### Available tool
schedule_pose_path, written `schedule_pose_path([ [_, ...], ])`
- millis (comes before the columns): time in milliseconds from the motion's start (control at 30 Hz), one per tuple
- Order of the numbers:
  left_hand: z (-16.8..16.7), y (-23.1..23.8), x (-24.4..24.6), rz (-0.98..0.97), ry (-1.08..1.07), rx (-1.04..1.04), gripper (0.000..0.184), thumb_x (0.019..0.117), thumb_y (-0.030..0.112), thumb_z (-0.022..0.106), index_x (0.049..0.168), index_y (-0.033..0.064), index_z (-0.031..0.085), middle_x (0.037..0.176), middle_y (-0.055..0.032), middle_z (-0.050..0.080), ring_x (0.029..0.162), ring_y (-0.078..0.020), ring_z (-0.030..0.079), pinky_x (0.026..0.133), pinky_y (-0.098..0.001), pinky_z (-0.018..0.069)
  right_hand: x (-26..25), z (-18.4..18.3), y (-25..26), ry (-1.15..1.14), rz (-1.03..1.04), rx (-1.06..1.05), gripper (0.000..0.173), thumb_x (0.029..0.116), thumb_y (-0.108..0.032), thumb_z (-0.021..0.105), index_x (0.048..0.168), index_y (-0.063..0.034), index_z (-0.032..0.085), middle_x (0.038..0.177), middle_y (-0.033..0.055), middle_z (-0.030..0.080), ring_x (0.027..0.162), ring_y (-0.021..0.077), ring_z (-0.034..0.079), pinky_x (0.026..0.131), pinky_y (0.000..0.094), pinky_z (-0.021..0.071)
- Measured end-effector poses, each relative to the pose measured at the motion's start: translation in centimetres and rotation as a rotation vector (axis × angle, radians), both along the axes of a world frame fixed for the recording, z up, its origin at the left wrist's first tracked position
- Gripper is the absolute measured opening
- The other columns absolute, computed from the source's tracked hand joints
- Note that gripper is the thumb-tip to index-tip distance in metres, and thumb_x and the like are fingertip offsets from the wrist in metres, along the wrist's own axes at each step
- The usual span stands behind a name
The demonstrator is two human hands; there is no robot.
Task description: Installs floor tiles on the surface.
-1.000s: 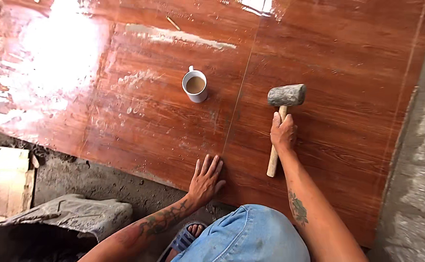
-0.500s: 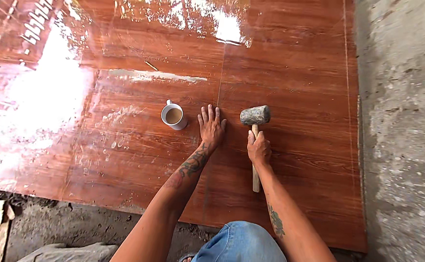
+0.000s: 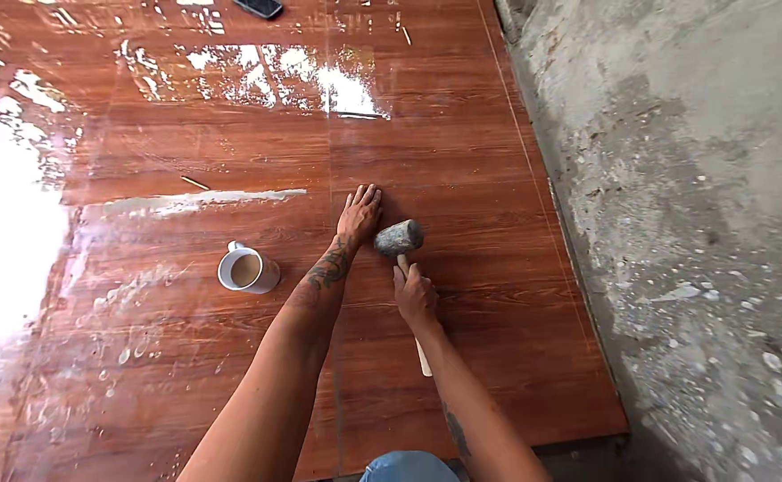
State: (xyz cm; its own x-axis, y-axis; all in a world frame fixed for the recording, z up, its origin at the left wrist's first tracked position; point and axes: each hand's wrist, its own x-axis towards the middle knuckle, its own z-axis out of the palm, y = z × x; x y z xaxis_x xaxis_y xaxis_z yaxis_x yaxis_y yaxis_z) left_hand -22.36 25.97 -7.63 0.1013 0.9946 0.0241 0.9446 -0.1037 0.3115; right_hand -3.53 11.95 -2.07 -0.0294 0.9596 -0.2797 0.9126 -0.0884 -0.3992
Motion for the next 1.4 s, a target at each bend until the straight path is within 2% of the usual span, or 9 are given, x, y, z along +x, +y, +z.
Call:
schedule_pose_path([
  [133,0.2,1.8,1.2,-0.125,-0.084,0.050,0.044,0.1104,0.022,0.036,0.149,0.0112,0.053,0.160,-0.0077,0.046,0.151,-0.0297,0.037,0.123,-0.0546,0.0284,0.1,0.8,0.1,0.024,-0.028,-0.046,0.053,0.1071,-0.051,0.042,0.125,-0.0063,0.065,0.099,0.0149,0.076,0.096,0.0325,0.075,0.083,0.0528,0.0585],
  [267,4.0,5.8,3.4,-0.227,-0.044,-0.101,0.034,0.1060,0.011,0.043,0.133,0.0132,0.064,0.137,-0.0133,0.064,0.128,-0.0373,0.060,0.105,-0.0620,0.0466,0.2,0.8,0.5,0.048,-0.019,-0.111,0.054,0.1075,-0.052,0.040,0.127,-0.0080,0.066,0.104,0.0146,0.075,0.100,0.0324,0.074,0.085,0.0536,0.0587],
  [433,4.1,10.7,14.2,-0.329,-0.029,-0.293,0.043,0.1045,0.035,0.054,0.140,0.0120,0.058,0.157,-0.0152,0.045,0.144,-0.0409,0.042,0.109,-0.0658,0.0421,0.8,0.8,0.0,0.086,-0.003,-0.045,0.045,0.1080,-0.041,0.043,0.127,-0.0074,0.064,0.102,0.0137,0.075,0.097,0.0306,0.074,0.082,0.0495,0.0596],
  [600,3.6,13.3,26.6,-0.369,-0.027,-0.234,0.053,0.1030,0.038,0.055,0.146,0.0071,0.052,0.162,-0.0157,0.037,0.150,-0.0395,0.033,0.115,-0.0618,0.0376,4.8,6.4,-5.0,0.476,-0.117,-0.051,0.042,0.0981,-0.009,0.065,0.135,0.0102,0.059,0.134,0.0258,0.064,0.131,0.0323,0.058,0.114,0.0399,0.0432],
  [733,3.8,14.7,33.1,-0.367,-0.026,-0.234,0.061,0.1008,0.043,0.058,0.150,0.0072,0.048,0.165,-0.0162,0.033,0.152,-0.0404,0.028,0.118,-0.0631,0.0315,3.0,-2.8,-5.1,0.569,-0.171,-0.053,0.052,0.1057,-0.026,0.056,0.151,-0.0008,0.049,0.151,0.0179,0.054,0.142,0.0235,0.050,0.120,0.0367,0.0385],
  [833,3.4,15.6,35.9,-0.332,0.002,-0.178,0.056,0.0975,0.040,0.062,0.141,0.0050,0.056,0.155,-0.0183,0.045,0.146,-0.0409,0.038,0.113,-0.0617,0.0387,0.9,-6.3,-3.7,0.546,-0.049,0.039,0.054,0.1096,-0.033,0.048,0.156,-0.0060,0.044,0.155,0.0160,0.050,0.146,0.0226,0.046,0.121,0.0368,0.0367],
  [1200,4.2,15.2,36.9,-0.313,0.101,-0.149,0.052,0.0959,0.024,0.057,0.147,0.0132,0.052,0.162,-0.0033,0.041,0.148,-0.0336,0.036,0.108,-0.0648,0.0365,1.5,-3.7,-2.3,0.587,-0.009,0.044,0.053,0.1088,-0.030,0.048,0.153,-0.0011,0.046,0.152,0.0201,0.053,0.144,0.0250,0.049,0.121,0.0365,0.0362],
  [1333,2.7,14.6,37.0,-0.344,0.031,-0.068,0.051,0.0983,0.009,0.049,0.150,0.0128,0.049,0.164,-0.0038,0.038,0.152,-0.0313,0.032,0.116,-0.0623,0.0320,-1.9,-8.5,-2.6,0.536,-0.144,0.180,0.050,0.1059,-0.034,0.055,0.142,-0.0002,0.058,0.138,0.0189,0.064,0.132,0.0232,0.060,0.113,0.0349,0.0447],
  [1400,3.0,14.5,38.0,-0.304,0.024,-0.064,0.051,0.0997,0.010,0.048,0.151,0.0098,0.046,0.163,-0.0070,0.040,0.151,-0.0335,0.033,0.114,-0.0622,0.0334,-4.3,-12.1,-1.4,0.463,-0.258,0.299,0.049,0.1014,-0.042,0.061,0.130,-0.0021,0.067,0.118,0.0167,0.073,0.112,0.0218,0.070,0.099,0.0352,0.0550],
])
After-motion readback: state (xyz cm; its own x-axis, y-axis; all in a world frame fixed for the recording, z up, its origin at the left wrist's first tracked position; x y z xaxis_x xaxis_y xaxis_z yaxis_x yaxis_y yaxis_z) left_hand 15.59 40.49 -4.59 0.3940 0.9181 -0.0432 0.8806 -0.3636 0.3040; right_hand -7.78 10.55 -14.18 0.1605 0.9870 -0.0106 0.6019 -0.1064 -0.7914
